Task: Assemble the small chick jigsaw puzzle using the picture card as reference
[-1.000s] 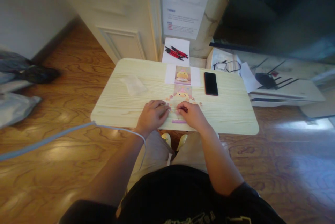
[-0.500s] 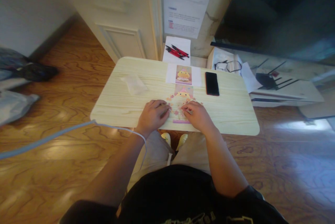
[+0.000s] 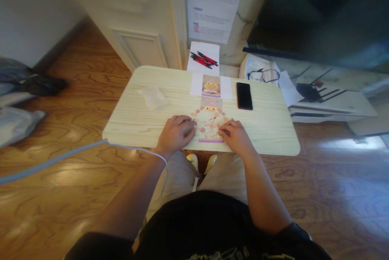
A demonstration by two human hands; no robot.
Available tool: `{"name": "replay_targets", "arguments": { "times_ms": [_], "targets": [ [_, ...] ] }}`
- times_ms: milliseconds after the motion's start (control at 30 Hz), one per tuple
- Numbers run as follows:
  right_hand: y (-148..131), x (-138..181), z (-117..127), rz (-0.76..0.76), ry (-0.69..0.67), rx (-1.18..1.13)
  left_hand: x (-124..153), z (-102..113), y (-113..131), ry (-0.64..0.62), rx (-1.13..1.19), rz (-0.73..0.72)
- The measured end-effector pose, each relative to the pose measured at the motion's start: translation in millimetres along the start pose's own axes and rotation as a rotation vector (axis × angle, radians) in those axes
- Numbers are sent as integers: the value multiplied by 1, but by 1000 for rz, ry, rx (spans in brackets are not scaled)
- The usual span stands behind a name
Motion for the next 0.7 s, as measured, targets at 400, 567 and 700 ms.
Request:
{"name": "replay_targets", "arguments": {
  "times_ms": [400, 567, 700],
  "targets": [
    [-15, -6, 1, 20, -13, -4, 0, 0, 4, -3, 13, -17],
    [-14, -3, -6, 10, -22, 45, 0, 1, 4, -10, -12, -7],
    [-4, 2, 0, -5, 5, 30, 0, 0, 3, -13, -12, -20]
  ]
}}
Point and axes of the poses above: each hand's wrist, its own x-axis away from the middle knuckle, its own z-axis out of the back of the hand, y = z × x, the point moved 8 cm from there along -x, towards the middle knuckle, and after that the axes turned 1 degree about -y, right-handed, at the moved point
